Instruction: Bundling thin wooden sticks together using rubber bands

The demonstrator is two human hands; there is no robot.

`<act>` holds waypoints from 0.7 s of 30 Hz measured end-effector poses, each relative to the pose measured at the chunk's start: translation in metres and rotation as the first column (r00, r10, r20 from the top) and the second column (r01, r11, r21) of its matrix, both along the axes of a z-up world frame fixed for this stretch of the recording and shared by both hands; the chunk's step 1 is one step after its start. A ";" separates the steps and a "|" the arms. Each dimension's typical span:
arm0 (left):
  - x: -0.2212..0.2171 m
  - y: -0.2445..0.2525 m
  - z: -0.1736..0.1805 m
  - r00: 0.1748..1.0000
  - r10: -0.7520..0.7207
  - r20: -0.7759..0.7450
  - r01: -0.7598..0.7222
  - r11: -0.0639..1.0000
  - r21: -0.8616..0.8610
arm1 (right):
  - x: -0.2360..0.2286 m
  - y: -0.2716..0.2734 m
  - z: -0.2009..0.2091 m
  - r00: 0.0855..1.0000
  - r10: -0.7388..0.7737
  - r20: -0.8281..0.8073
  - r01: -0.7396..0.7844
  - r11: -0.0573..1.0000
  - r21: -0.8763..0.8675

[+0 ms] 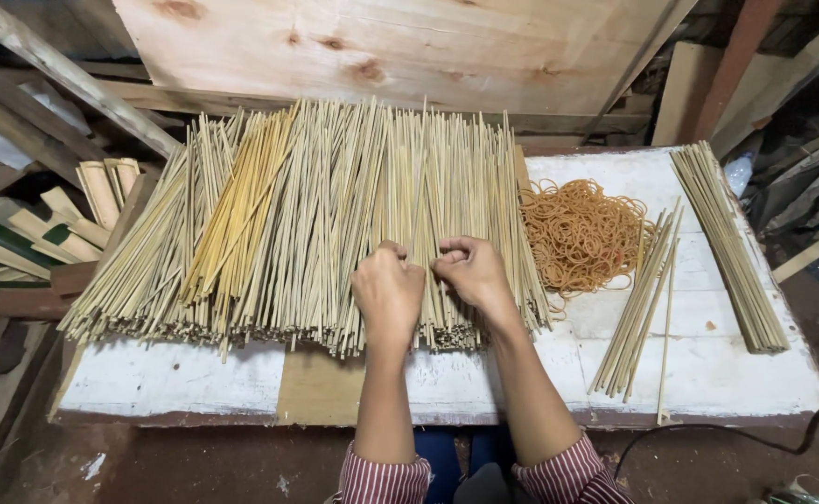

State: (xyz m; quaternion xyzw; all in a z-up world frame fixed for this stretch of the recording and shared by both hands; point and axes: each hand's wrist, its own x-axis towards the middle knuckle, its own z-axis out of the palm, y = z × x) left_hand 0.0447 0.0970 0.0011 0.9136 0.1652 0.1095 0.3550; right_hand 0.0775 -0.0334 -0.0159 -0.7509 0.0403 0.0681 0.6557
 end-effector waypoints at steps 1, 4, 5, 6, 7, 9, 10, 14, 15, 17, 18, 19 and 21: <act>0.000 0.003 0.004 1.000 0.000 0.000 0.000 1.000 -0.002 | 0.005 -0.001 -0.003 1.000 0.000 0.000 0.000 1.000 -0.002; -0.003 0.013 0.012 1.000 -0.010 0.017 0.012 0.988 -0.154 | 0.011 -0.001 -0.003 0.998 -0.015 0.062 0.020 0.997 -0.078; -0.002 0.015 0.015 1.000 0.002 0.024 0.002 0.982 -0.191 | 0.008 0.002 0.005 0.998 -0.001 0.056 -0.001 0.999 0.040; -0.001 0.018 0.018 0.999 0.014 0.032 -0.007 0.974 -0.228 | 0.005 0.006 0.013 0.999 0.014 0.053 -0.022 0.987 0.157; -0.001 0.017 0.021 0.999 0.012 0.033 -0.005 0.974 -0.228 | -0.001 0.009 0.019 0.998 0.012 0.055 -0.020 0.987 0.157; -0.002 0.018 0.026 0.998 -0.006 0.056 0.025 0.939 -0.344 | -0.013 0.016 0.031 0.995 0.090 0.042 -0.099 0.957 0.273; -0.004 0.018 0.032 0.998 -0.004 0.059 0.024 0.938 -0.345 | -0.011 0.014 0.029 0.995 0.092 0.045 -0.101 0.957 0.272; -0.015 0.017 0.041 0.986 -0.096 0.139 0.150 0.876 -0.458 | -0.022 0.003 0.028 0.985 0.160 0.057 -0.170 0.915 0.365; -0.013 0.015 0.042 0.978 -0.104 0.183 0.183 0.845 -0.502 | -0.026 -0.003 0.032 0.982 0.178 0.060 -0.188 0.908 0.375; -0.023 -0.002 0.051 0.965 -0.136 0.226 0.220 0.886 -0.409 | -0.027 -0.016 0.018 0.987 0.137 0.085 -0.160 0.904 0.397; -0.029 -0.011 0.055 0.950 -0.169 0.262 0.248 0.918 -0.309 | -0.028 -0.024 0.011 0.989 0.099 0.108 -0.135 0.897 0.422; -0.036 -0.031 0.062 0.949 -0.177 0.260 0.255 0.916 -0.310 | -0.033 -0.037 0.013 0.990 0.091 0.105 -0.127 0.898 0.422; -0.049 -0.070 0.077 0.948 -0.221 0.230 0.297 0.876 -0.381 | -0.043 -0.064 0.017 0.989 -0.036 0.140 -0.025 0.913 0.408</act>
